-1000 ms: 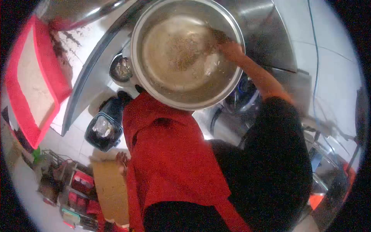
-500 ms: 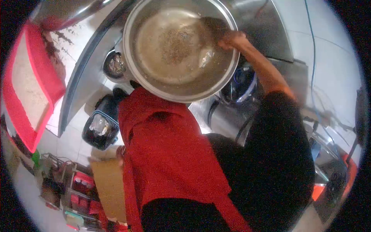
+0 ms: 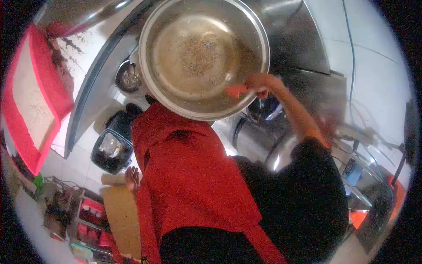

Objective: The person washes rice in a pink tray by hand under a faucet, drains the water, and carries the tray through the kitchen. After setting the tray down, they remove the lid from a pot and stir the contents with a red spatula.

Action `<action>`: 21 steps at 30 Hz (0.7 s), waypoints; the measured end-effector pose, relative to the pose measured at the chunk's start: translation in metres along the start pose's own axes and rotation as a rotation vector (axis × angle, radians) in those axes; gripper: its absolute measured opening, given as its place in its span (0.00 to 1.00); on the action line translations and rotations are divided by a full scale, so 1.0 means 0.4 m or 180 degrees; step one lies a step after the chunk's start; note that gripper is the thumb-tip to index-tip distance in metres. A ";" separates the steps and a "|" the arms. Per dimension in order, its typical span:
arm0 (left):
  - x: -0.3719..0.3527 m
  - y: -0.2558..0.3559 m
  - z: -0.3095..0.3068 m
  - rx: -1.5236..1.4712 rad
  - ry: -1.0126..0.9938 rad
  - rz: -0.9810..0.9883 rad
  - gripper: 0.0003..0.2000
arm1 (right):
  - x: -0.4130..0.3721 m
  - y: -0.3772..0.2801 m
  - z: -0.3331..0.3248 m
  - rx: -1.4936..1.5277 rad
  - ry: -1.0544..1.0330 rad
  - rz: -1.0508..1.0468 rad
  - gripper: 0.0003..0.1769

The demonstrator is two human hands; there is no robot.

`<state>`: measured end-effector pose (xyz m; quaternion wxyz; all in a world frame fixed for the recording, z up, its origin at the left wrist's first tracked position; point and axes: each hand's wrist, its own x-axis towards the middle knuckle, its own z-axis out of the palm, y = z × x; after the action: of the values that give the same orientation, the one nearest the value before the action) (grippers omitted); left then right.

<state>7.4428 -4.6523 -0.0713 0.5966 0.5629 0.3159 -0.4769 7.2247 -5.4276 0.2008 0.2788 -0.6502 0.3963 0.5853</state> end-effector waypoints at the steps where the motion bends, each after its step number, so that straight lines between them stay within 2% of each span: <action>1: 0.002 0.005 -0.002 0.0029 0.0003 -0.0008 0.24 | -0.030 0.020 -0.035 0.0243 0.0535 0.0081 0.25; 2: 0.006 0.010 0.002 0.0116 -0.0184 -0.0086 0.23 | -0.062 0.032 -0.064 0.0492 0.1068 0.0178 0.28; 4: 0.037 0.017 -0.013 0.0221 -0.0390 -0.0158 0.22 | -0.078 0.043 -0.075 -0.0403 0.2593 0.0094 0.24; 6: 0.095 0.022 -0.067 -0.0331 -0.0773 -0.0648 0.24 | -0.055 0.051 -0.085 -0.0812 0.3367 -0.0098 0.25; 7: 0.085 0.031 -0.056 -0.0320 -0.0773 -0.0644 0.24 | -0.043 0.030 -0.112 -0.1087 0.3228 0.0113 0.23; 10: 0.002 0.062 -0.040 0.0627 -0.0934 0.0578 0.33 | 0.042 0.018 -0.188 -0.1322 0.3102 0.0325 0.20; 11: -0.031 0.086 -0.020 0.0639 -0.0917 0.0569 0.33 | 0.069 0.014 -0.204 -0.1298 0.3147 0.0324 0.19; 12: -0.068 0.124 0.027 0.0844 -0.0645 0.0651 0.33 | 0.085 0.006 -0.204 -0.1267 0.3125 0.0327 0.17; 13: -0.094 0.158 0.083 0.0994 -0.0033 0.0408 0.32 | 0.122 0.021 -0.162 -0.1273 0.3104 0.0309 0.17; 14: -0.139 0.210 0.181 0.1078 0.0563 0.0133 0.32 | 0.181 0.050 -0.090 -0.1447 0.3388 -0.0150 0.16; 15: -0.147 0.209 0.189 0.1034 0.0578 0.0141 0.32 | 0.195 0.043 -0.064 -0.1634 0.3688 -0.0632 0.15; 16: -0.161 0.206 0.197 0.0903 0.0609 0.0229 0.32 | 0.209 0.039 -0.063 -0.1679 0.3708 -0.0673 0.15; 17: -0.173 0.187 0.181 0.0770 0.0646 0.0314 0.32 | 0.204 0.022 -0.061 -0.2372 0.3023 -0.0512 0.15; 18: -0.195 0.146 0.150 0.1045 -0.0067 0.0857 0.33 | 0.186 0.010 -0.069 -0.2690 0.2643 -0.0400 0.15; 19: -0.192 0.094 0.107 0.1056 -0.0058 0.0834 0.33 | 0.168 -0.001 -0.079 -0.2989 0.2254 -0.0325 0.16; 21: -0.181 0.018 0.089 0.0859 -0.0134 0.0780 0.33 | 0.102 -0.031 -0.214 -0.2034 0.2684 0.0006 0.16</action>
<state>7.4188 -4.6721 0.0037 0.5758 0.6620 0.1655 -0.4503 7.2816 -5.4995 0.1729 -0.1175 -0.8813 0.2763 0.3648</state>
